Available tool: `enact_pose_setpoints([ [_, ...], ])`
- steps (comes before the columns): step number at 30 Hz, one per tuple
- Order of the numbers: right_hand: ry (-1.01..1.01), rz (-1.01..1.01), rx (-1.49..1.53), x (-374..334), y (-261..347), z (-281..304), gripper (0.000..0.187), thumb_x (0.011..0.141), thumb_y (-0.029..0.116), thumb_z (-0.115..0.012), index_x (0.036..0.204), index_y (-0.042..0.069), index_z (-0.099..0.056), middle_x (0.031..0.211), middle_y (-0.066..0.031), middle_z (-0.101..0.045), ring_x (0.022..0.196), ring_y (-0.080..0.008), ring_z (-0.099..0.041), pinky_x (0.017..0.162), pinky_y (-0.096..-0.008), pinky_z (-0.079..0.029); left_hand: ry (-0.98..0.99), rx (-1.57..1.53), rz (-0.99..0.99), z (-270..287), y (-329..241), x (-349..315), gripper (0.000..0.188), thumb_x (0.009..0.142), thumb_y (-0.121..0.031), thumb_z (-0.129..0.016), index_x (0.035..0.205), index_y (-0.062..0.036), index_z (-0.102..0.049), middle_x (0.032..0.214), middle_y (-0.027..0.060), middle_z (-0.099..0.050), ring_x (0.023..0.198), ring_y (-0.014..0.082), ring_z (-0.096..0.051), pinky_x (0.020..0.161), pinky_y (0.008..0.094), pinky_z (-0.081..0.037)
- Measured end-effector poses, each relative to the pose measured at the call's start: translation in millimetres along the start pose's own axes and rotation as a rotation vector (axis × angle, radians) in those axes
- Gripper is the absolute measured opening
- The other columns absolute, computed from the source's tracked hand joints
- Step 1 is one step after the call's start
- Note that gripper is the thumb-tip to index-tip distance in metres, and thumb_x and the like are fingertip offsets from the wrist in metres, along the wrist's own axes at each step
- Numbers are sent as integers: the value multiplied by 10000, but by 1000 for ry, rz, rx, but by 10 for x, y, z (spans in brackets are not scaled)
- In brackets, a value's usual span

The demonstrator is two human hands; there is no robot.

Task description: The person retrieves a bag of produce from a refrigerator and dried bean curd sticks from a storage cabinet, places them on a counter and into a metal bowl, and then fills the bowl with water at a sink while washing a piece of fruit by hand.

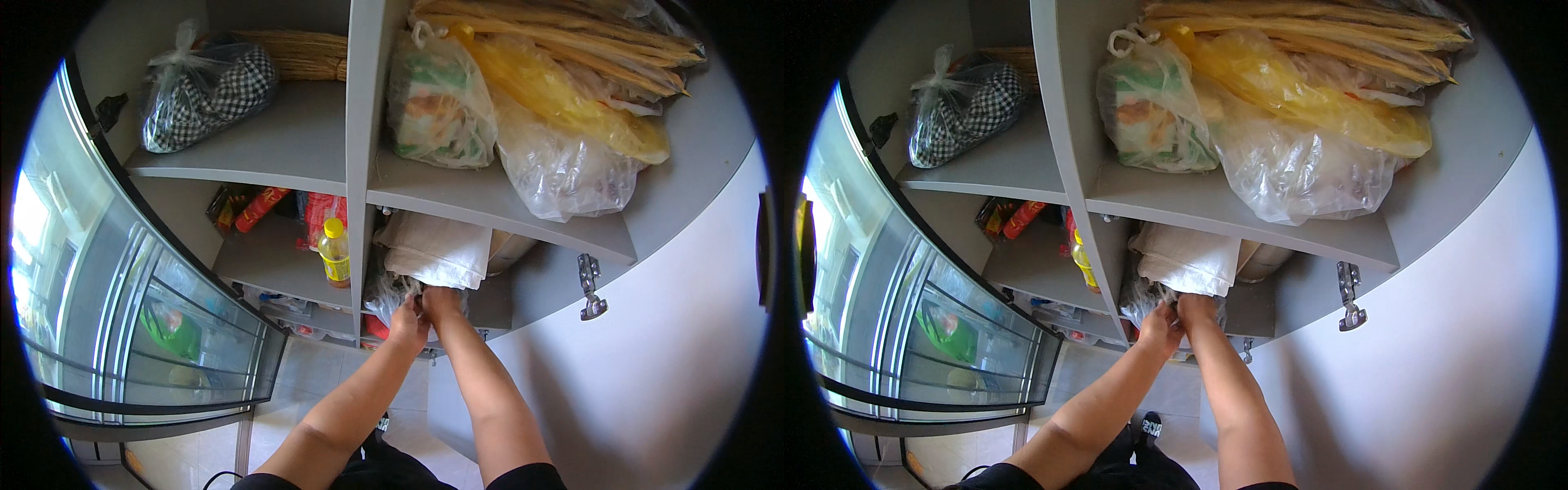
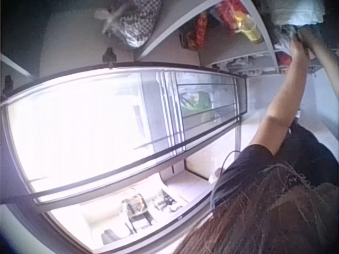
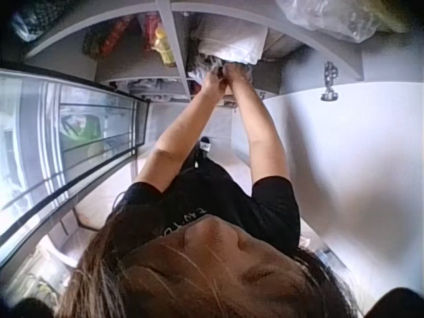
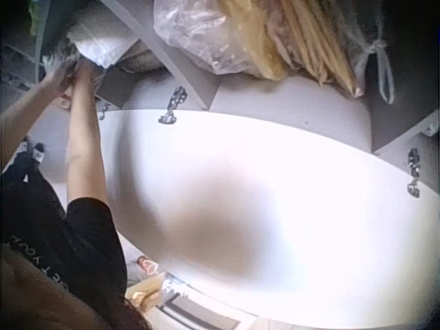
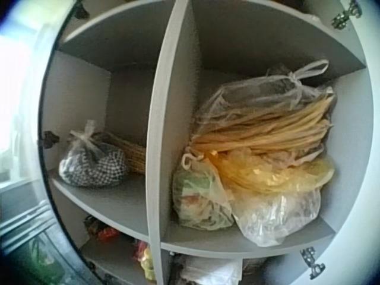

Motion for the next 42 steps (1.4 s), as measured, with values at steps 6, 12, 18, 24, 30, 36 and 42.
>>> enact_pose_setpoints([
  [6,-143,186,35,-62,-59,72,665,644,272,-685,1233,84,-440,1237,-218,-454,1115,-393,-454,904,-441,-407,-32,13,82,89,71,72,279,935,-295,-384,1025,-54,-491,1009,99,-528,900,256,-490,824,410,-401],
  [12,107,47,86,42,-233,202,879,614,211,-728,1361,144,-270,1405,-152,-269,1262,-310,-324,989,-393,-368,-31,-43,136,106,169,192,287,927,-320,-405,1059,-72,-465,1004,114,-493,826,242,-486,723,399,-444],
  [18,-62,171,76,-115,-173,527,783,624,249,-711,1308,126,-351,1325,-172,-386,1148,-335,-450,925,-401,-417,-68,-8,168,45,135,161,335,910,-348,-449,1080,-60,-442,1037,125,-471,823,265,-488,733,420,-452],
  [24,-426,55,336,-204,-147,510,481,673,255,-663,1111,97,-542,949,-173,-625,859,-386,-587,748,-430,-498,-88,26,163,45,174,176,344,911,-348,-452,1098,-60,-443,975,124,-487,788,262,-512,766,439,-449],
  [30,-388,-224,1075,-271,-172,348,325,719,156,-680,983,1,-572,675,-85,-622,495,-193,-589,433,-308,-462,-81,-79,133,85,202,155,345,923,-340,-421,1114,-53,-434,978,136,-518,798,270,-531,745,416,-472],
  [36,-303,-406,1449,-910,13,529,275,744,123,-674,977,13,-579,651,-25,-557,411,-85,-482,327,-217,-328,167,-124,155,86,144,39,373,922,-390,-403,1067,-58,-494,1059,147,-571,918,296,-556,681,377,-480],
  [42,-549,-24,602,-1286,371,714,270,672,158,-723,907,48,-648,803,-145,-622,802,-279,-605,773,-343,-470,371,-262,80,-56,128,-327,393,910,-365,-401,1062,-40,-562,1102,123,-588,1015,316,-518,898,425,-416],
])
Point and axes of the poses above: each hand's wrist, its own x-axis towards the middle knuckle, its own z-axis out of the back of the hand, y = z × x, the point moved 4 cm from there along x, towards the middle knuckle
